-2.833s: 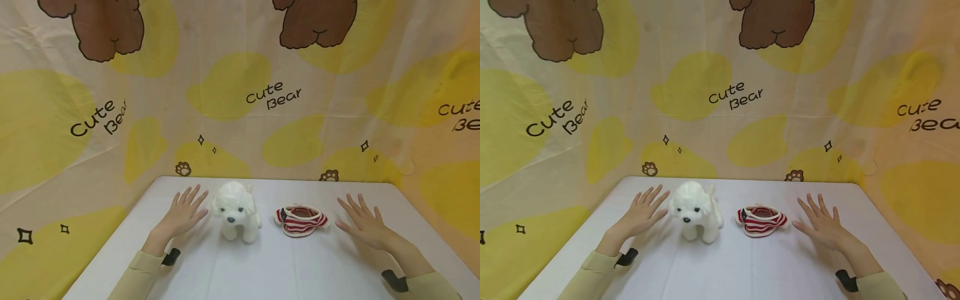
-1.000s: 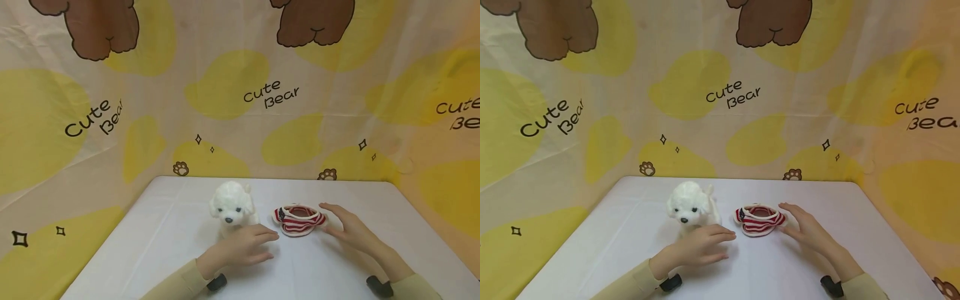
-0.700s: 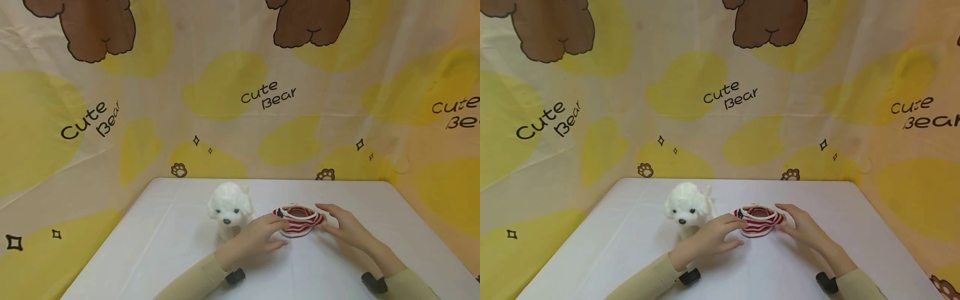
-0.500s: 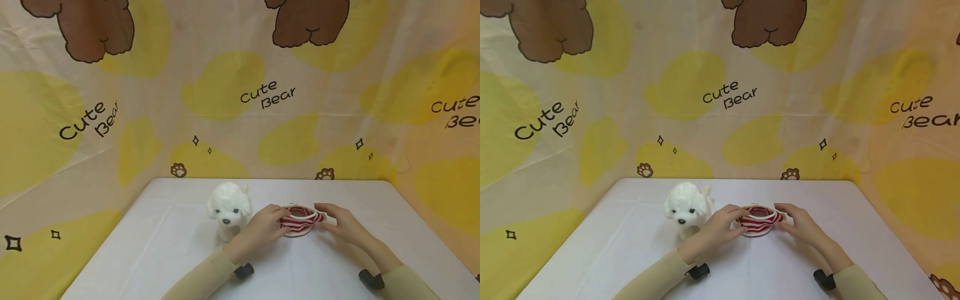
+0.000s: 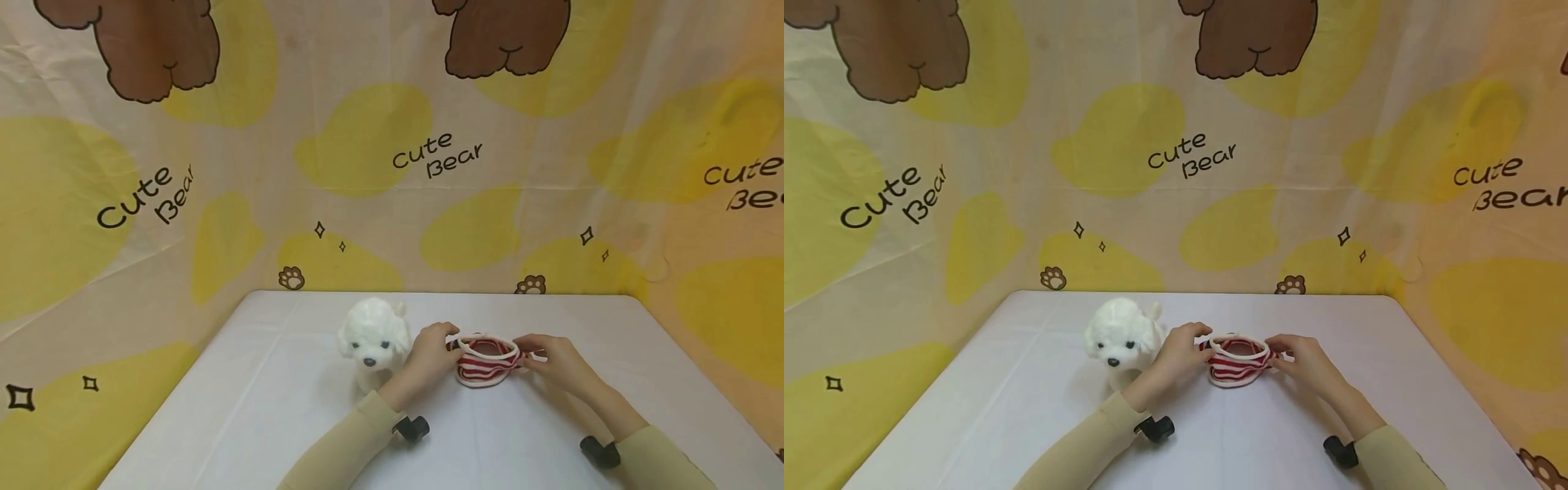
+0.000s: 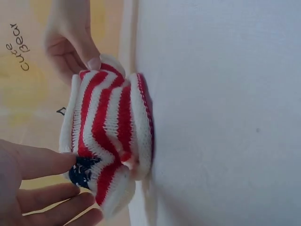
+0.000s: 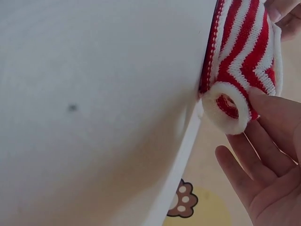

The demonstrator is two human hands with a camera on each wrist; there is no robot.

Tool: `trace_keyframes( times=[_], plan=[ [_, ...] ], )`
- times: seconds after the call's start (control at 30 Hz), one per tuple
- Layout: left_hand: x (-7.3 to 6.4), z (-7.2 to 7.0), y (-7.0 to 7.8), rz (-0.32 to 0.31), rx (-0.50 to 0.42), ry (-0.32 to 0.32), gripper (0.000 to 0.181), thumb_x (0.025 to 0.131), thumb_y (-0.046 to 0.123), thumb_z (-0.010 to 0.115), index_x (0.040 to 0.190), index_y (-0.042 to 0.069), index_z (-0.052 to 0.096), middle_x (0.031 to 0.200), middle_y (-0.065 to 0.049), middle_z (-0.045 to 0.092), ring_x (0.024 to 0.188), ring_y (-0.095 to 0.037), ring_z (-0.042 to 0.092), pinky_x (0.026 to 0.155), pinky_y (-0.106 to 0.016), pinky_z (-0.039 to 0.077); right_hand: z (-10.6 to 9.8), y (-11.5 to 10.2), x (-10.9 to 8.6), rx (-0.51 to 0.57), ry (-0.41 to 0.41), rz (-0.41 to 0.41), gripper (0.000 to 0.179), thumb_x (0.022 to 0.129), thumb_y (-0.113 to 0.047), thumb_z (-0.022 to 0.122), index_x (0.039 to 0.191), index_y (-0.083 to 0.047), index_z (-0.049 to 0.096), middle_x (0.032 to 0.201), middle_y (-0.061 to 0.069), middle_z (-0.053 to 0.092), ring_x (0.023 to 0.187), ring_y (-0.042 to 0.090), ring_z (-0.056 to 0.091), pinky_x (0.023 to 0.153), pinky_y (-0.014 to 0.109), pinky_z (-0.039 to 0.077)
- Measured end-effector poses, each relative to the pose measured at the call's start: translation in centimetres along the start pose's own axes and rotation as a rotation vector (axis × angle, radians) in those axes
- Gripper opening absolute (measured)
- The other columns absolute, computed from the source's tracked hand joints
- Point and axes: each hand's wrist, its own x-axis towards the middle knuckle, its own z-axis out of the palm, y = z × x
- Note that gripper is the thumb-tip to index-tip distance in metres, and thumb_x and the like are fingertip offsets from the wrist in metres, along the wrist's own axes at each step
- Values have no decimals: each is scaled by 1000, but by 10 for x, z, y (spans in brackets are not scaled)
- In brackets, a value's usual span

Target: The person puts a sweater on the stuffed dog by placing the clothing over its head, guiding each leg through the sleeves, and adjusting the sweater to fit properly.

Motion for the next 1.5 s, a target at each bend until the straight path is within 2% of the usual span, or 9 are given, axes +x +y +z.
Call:
trace_keyframes(
  times=[0.1,0.23,0.47,0.57,0.73,0.9,1.17,1.33,1.5],
  plan=[
    [3,1,-2,-13,-14,-26,31,82,17,72,110,7,66,101,-3,70,90,-14,62,76,-26,50,-1,1,1,11,-28,9,24,80,-8,73,104,-7,70,96,2,72,87,20,67,78,39,55],
    [6,4,-4,-8,-57,-55,22,82,13,71,102,6,68,83,0,68,72,-7,54,63,-19,45,-1,1,2,22,-48,14,21,80,-8,73,101,-8,71,94,1,72,86,19,68,77,38,55],
    [5,7,-3,38,-115,-32,8,79,8,72,87,10,71,73,5,64,72,-8,54,63,-18,42,-4,-1,0,26,-30,15,20,80,-6,73,99,-10,72,91,-1,72,85,14,68,77,34,55],
    [4,6,-2,39,-129,-11,6,80,9,72,84,12,70,74,5,63,71,-8,51,63,-18,41,-9,-4,-3,25,-16,17,19,80,-8,73,99,-12,72,91,-3,72,83,11,67,76,31,56],
    [-2,0,5,49,-222,2,5,83,9,70,85,13,67,79,5,68,67,0,54,59,-15,45,-26,-14,-7,30,12,12,19,81,-10,72,100,-11,72,92,-1,72,80,8,67,71,24,55],
    [-13,-20,21,123,-250,38,5,84,9,67,88,13,67,81,4,71,66,2,58,61,-14,46,-46,-27,-7,62,34,6,19,82,-13,72,101,-12,72,93,1,72,79,4,67,68,19,54],
    [-25,-64,52,203,-246,101,4,87,9,66,90,9,68,82,1,72,65,2,59,59,-13,47,-72,-53,0,48,122,-93,19,81,-12,73,100,-15,73,93,0,73,82,-1,66,68,18,53],
    [-28,-97,55,231,-250,158,7,88,9,63,92,9,68,81,0,70,66,-2,58,58,-16,47,-81,-74,14,77,162,-125,21,81,-13,74,102,-14,72,96,1,73,85,0,67,70,15,52],
    [-29,-134,49,244,-222,213,9,89,10,63,96,12,69,85,2,69,73,-7,59,62,-21,47,-81,-101,34,138,202,-152,23,80,-11,74,103,-11,72,95,1,73,83,3,68,71,13,51]
  ],
)
